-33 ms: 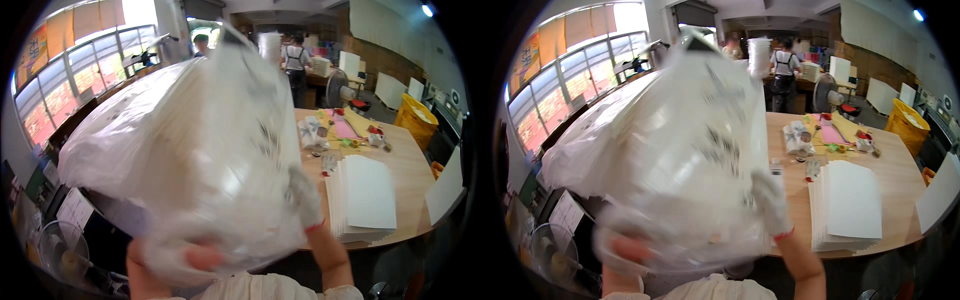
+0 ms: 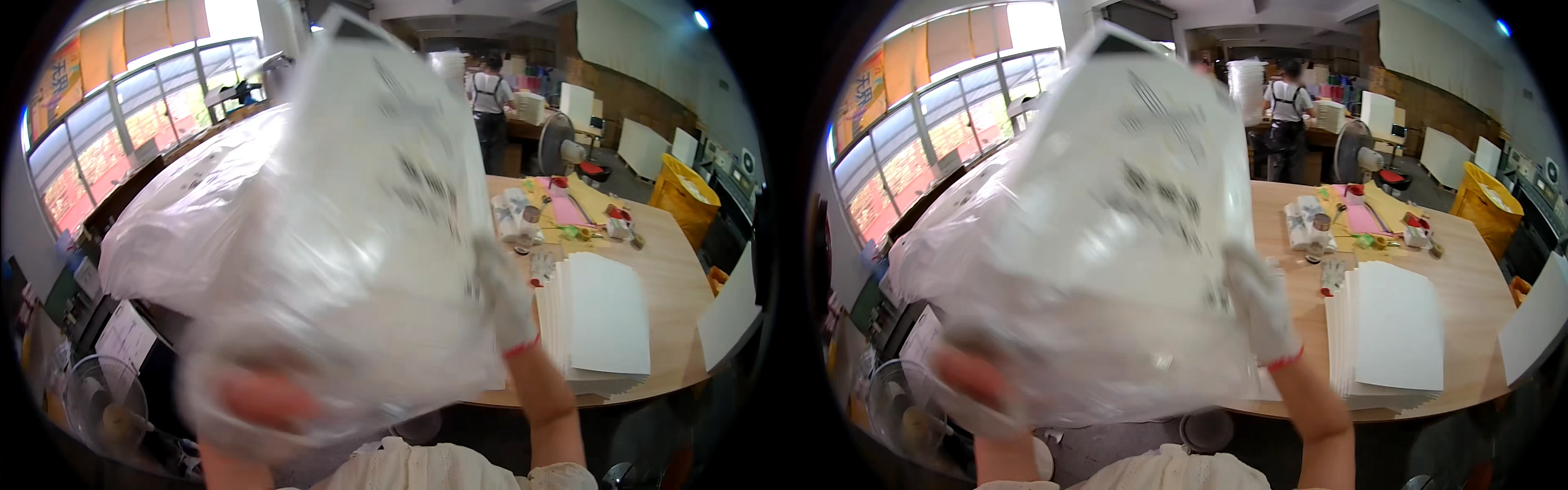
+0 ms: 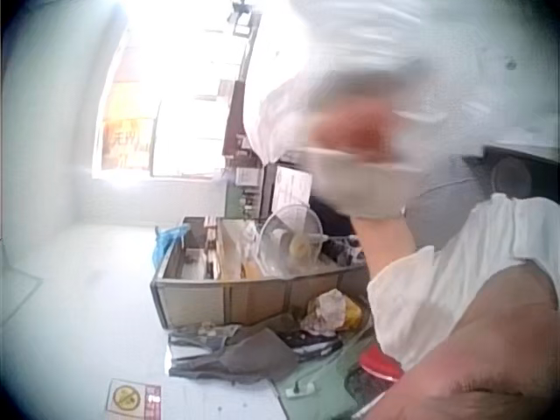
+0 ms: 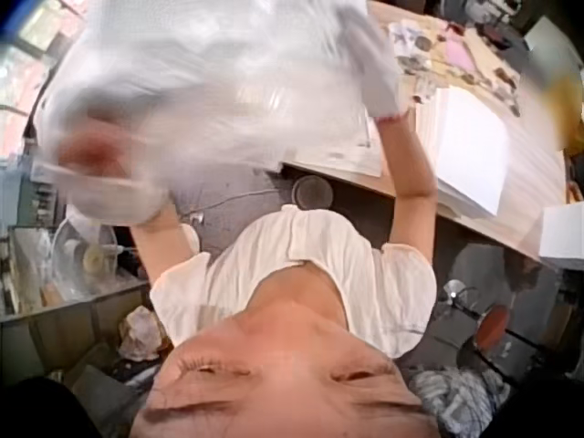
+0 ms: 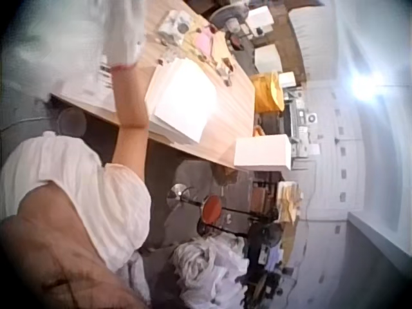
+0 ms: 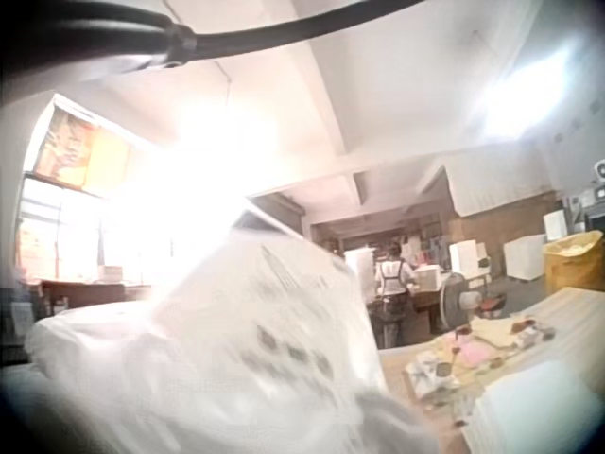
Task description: The person repeatedly picks up white rectangular boards from a stack on the table and places them into clear plastic bags. The person then seals the bags and stacks them on the table. The task is performed continuously throughout the video.
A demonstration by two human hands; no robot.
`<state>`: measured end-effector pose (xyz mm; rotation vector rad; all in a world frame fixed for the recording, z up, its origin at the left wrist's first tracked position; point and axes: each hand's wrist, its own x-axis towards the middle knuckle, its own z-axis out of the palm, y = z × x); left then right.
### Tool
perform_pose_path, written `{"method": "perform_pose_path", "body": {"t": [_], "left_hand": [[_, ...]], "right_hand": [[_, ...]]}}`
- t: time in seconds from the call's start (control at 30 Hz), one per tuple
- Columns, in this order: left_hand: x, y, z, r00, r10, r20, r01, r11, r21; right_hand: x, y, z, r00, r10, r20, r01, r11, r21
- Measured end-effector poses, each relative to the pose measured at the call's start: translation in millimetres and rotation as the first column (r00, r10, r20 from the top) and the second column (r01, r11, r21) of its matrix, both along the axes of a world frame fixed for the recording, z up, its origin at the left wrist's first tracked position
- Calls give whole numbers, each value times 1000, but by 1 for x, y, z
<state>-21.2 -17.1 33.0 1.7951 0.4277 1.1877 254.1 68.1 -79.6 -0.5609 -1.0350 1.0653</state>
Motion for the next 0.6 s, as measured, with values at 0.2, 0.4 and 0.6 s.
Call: {"method": "perform_pose_path", "body": {"t": [0.2,0.4,0.6], "left_hand": [[-118,44,95,621,615,485,-777,565,278],[-289,54,26,399,797,453,-912,397,103],[-99,48,-248,445,895,-23,-895,445,-20]], "right_hand": [[-86,65,158,868,476,139,-496,822,280],[-144,52,171,139,-161,977,-461,863,208],[-155,-6,-20,-132,-314,940,-740,662,117]]}}
